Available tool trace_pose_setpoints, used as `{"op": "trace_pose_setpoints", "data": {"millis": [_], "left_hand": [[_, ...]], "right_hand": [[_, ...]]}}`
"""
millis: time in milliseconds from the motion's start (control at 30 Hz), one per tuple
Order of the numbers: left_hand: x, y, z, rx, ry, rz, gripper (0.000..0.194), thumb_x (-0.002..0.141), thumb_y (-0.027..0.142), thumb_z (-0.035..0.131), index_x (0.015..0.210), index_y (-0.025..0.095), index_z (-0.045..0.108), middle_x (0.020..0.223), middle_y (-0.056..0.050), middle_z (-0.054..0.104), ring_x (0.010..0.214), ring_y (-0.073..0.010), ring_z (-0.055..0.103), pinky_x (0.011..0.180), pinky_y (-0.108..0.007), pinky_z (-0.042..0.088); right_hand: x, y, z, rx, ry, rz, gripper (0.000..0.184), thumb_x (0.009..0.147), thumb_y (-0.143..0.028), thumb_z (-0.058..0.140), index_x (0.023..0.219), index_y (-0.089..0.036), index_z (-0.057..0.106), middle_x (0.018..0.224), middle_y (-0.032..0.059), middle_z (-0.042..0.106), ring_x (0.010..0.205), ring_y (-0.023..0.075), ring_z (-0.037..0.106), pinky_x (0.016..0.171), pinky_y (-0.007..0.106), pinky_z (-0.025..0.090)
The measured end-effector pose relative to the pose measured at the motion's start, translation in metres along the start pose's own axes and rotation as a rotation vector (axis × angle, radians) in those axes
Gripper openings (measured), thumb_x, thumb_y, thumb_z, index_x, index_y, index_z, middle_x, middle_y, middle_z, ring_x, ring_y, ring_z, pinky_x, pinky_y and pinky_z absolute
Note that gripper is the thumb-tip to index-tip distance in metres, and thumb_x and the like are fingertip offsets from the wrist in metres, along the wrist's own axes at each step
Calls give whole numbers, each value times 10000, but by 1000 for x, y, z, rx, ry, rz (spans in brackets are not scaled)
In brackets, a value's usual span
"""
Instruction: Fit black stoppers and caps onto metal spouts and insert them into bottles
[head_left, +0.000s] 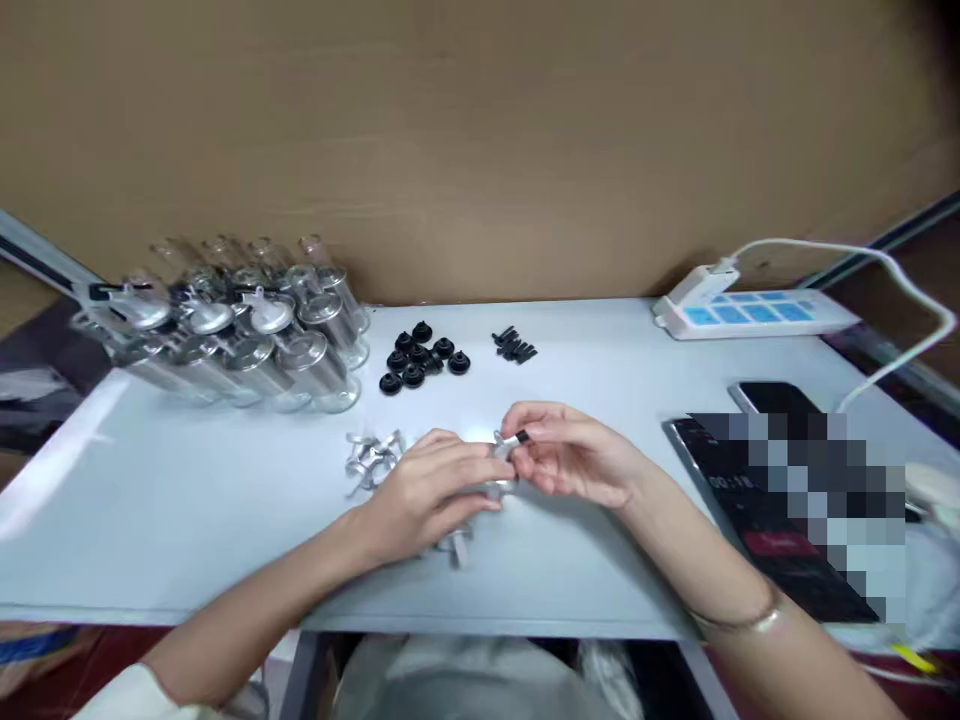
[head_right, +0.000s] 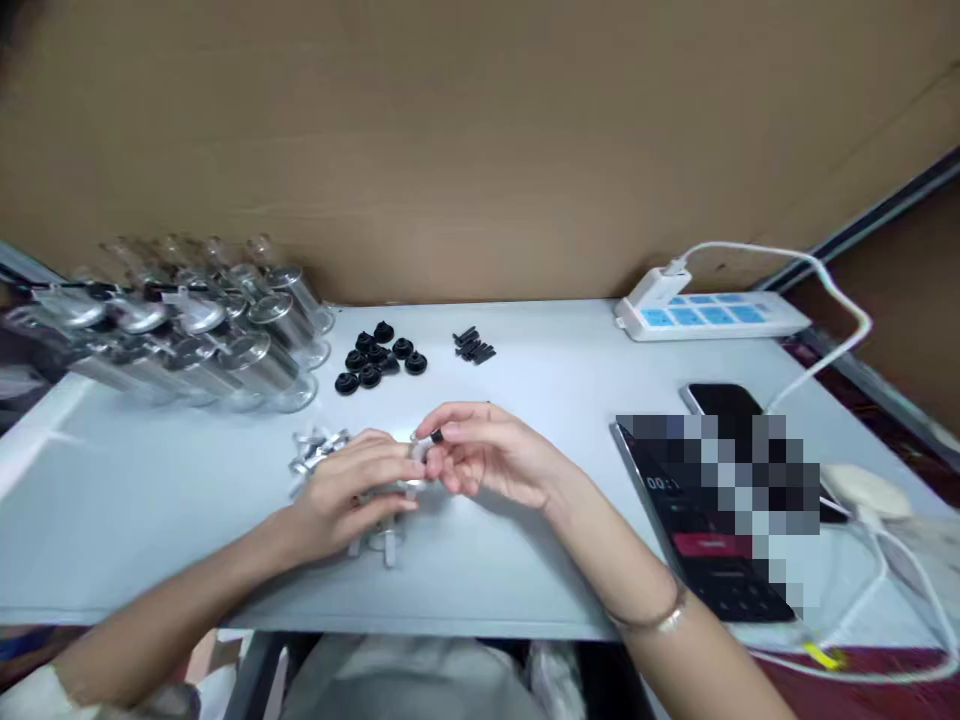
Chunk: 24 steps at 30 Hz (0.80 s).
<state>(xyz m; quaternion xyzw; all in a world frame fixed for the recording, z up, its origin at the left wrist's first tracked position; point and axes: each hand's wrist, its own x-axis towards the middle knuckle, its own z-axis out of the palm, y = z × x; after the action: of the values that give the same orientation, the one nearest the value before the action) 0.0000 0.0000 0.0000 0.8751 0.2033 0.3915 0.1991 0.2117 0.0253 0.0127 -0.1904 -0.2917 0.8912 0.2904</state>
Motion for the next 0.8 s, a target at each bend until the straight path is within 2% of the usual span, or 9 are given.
{"op": "trace_pose_setpoints", "data": {"millis": [333, 433, 500, 533, 633, 667, 700, 800], "left_hand": [[1, -1, 2, 7, -18, 7, 199, 927, 221, 553, 1118, 167, 562, 938, -72, 702, 846, -150, 664, 790, -303, 510], [1, -1, 1, 11, -3, -5, 204, 927, 237, 555, 1122, 176, 559, 960, -76, 711, 872, -157, 671, 790, -302, 509], [2, -2, 0, 14, 37, -35, 214, 924, 237, 562, 1129, 177, 558, 998, -84, 717, 927, -165, 673, 810, -300, 505], [2, -2, 0, 12, 62, -54, 220, 920, 228, 568, 1134, 178, 558, 1018, -88, 719, 951, -168, 672, 823, -300, 502], [1, -3, 0, -5, 122, -87, 251, 904, 188, 589, 1154, 183, 556, 1060, -92, 717, 986, -170, 667, 846, -303, 499], [0, -4, 0, -8, 130, -92, 262, 901, 184, 593, 1161, 187, 555, 1071, -92, 715, 987, -170, 666, 847, -306, 500], [-1, -4, 0, -9, 133, -97, 271, 898, 183, 597, 1165, 192, 555, 1075, -90, 715, 984, -169, 665, 845, -308, 502], [-1, -4, 0, -3, 121, -102, 278, 896, 184, 600, 1170, 194, 556, 1080, -90, 714, 982, -169, 662, 843, -310, 502]], "right_hand": [[4, 3, -1, -88, 53, 0, 125, 729, -230, 756, 786, -132, 703, 603, 21, 732, 451, 74, 651, 418, 110, 494], [3, 1, 2, -206, 134, -47, 167, 719, -291, 761, 793, -153, 702, 596, 4, 710, 455, 76, 627, 440, 148, 491], [0, -3, 2, -406, 287, -184, 191, 764, -342, 711, 851, -172, 702, 605, -1, 691, 476, 95, 615, 484, 204, 508], [-2, -6, 0, -565, 414, -292, 193, 798, -348, 671, 892, -182, 701, 619, 3, 684, 499, 110, 613, 515, 237, 516], [-7, -16, -14, -1236, 820, -614, 163, 857, -259, 579, 940, -195, 704, 722, 44, 682, 664, 179, 626, 662, 335, 515], [-9, -19, -20, -1463, 843, -653, 152, 854, -224, 573, 905, -194, 712, 768, 63, 685, 749, 210, 627, 718, 364, 504], [-9, -21, -25, -1641, 807, -653, 157, 858, -200, 562, 878, -195, 717, 798, 74, 684, 812, 232, 618, 758, 383, 491], [-9, -21, -36, -1945, 602, -562, 171, 858, -162, 558, 869, -193, 725, 861, 91, 659, 874, 250, 575, 790, 396, 471]]}}
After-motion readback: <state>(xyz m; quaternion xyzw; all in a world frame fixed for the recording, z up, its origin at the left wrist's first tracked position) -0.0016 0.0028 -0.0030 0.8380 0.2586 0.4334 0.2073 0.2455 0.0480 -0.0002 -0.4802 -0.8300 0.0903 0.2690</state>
